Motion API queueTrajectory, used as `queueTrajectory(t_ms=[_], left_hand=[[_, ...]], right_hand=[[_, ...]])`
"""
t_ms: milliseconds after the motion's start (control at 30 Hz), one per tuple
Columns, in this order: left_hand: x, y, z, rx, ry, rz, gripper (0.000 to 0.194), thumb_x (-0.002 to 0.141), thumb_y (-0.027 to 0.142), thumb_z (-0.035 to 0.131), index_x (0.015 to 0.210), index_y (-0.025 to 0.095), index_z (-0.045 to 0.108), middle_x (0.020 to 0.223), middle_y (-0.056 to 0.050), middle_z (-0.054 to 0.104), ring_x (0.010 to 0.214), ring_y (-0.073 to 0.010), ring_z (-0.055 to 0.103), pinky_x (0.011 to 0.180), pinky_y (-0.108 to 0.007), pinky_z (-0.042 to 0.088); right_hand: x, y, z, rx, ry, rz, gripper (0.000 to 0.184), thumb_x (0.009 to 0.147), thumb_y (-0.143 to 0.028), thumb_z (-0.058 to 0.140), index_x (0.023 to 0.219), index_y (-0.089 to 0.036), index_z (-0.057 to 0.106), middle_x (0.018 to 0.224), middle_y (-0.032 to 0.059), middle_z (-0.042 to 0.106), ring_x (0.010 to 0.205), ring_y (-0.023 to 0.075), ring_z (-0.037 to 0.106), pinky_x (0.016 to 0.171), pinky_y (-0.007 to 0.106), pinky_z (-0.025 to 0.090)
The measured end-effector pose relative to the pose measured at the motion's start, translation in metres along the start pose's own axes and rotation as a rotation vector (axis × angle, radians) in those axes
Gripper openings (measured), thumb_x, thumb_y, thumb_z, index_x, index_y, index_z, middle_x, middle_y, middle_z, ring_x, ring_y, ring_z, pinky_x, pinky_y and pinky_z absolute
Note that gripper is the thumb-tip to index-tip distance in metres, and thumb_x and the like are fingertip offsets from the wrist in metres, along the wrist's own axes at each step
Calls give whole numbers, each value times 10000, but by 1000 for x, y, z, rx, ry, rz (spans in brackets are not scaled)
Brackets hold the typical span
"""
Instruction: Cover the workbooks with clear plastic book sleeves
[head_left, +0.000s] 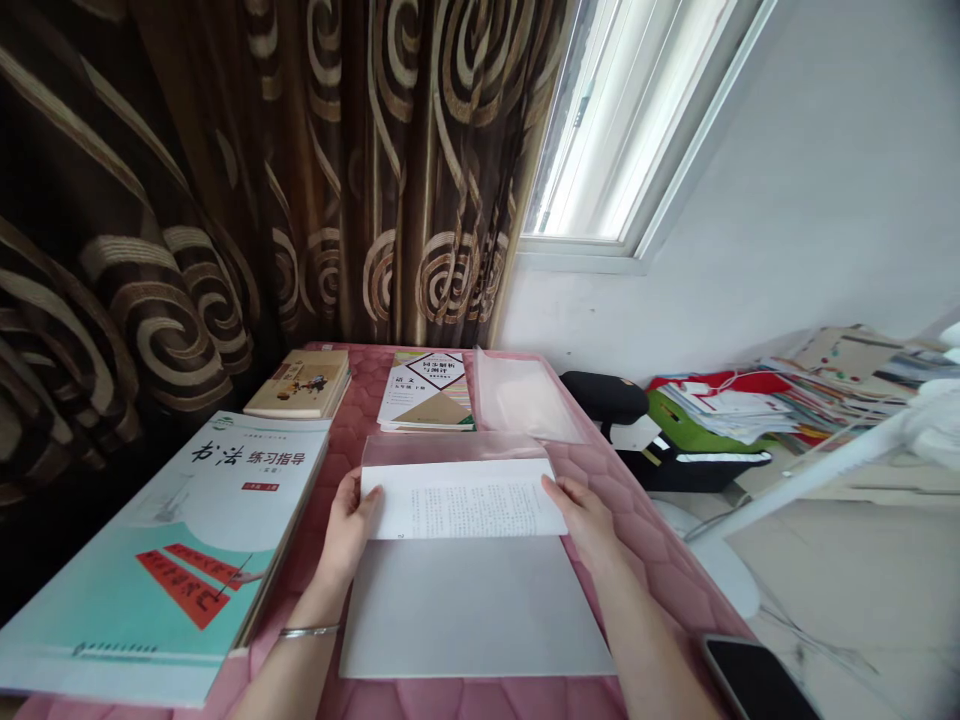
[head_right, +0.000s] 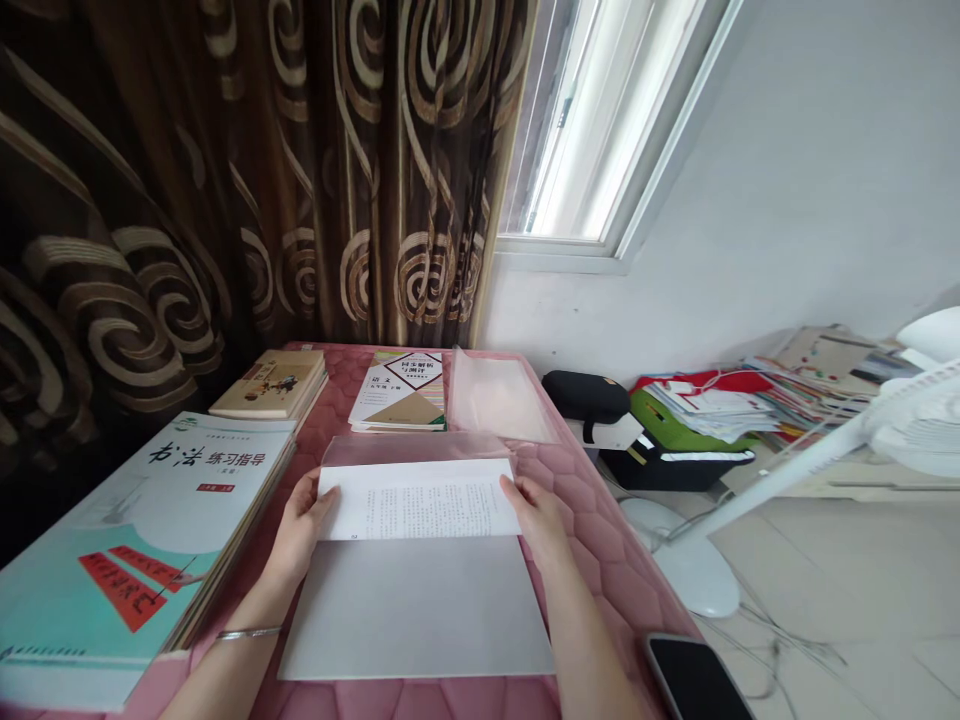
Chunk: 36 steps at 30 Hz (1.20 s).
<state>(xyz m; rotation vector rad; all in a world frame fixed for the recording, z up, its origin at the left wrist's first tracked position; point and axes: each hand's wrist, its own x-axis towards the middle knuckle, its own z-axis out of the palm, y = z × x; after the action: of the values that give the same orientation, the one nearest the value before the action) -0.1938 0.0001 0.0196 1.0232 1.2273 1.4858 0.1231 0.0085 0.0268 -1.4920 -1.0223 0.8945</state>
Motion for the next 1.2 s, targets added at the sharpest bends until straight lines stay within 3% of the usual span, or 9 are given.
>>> queueTrajectory(t_ms=[300,533,800,1200], left_hand=[[3,-10,-2,17,11,42,435,722,446,711,1041,185,568,938,-48,691,873,-195,635,789,-311,474],[-1,-1,0,3,11,5,371,710,378,695,1004,184,577,916,-31,685,856,-202,631,763,-310,470],[4,-13,-1,-11,43,16,398,708,420,706,998,197,548,864,-15,663,813,-173,605,759,-295,456],[1,-10,-1,22,46,13,396,690,394,703,990,187,550,864,-22,669,794,-182,601,713,-292,453]], right_hand=[[5,10,-1,98,-5,22,238,631,-486,738,598,-260,668,617,11,647,606,220,560,538,325,399],[2,2,1,-52,41,-13,327,664,-541,709,545,-245,640,539,-8,591,555,191,523,512,305,368],[6,10,-3,184,-81,37,267,608,-469,766,629,-225,660,621,-6,643,594,186,562,531,289,405],[2,5,-1,-23,10,-23,355,635,-564,708,596,-218,640,577,-8,589,590,176,519,539,281,389]])
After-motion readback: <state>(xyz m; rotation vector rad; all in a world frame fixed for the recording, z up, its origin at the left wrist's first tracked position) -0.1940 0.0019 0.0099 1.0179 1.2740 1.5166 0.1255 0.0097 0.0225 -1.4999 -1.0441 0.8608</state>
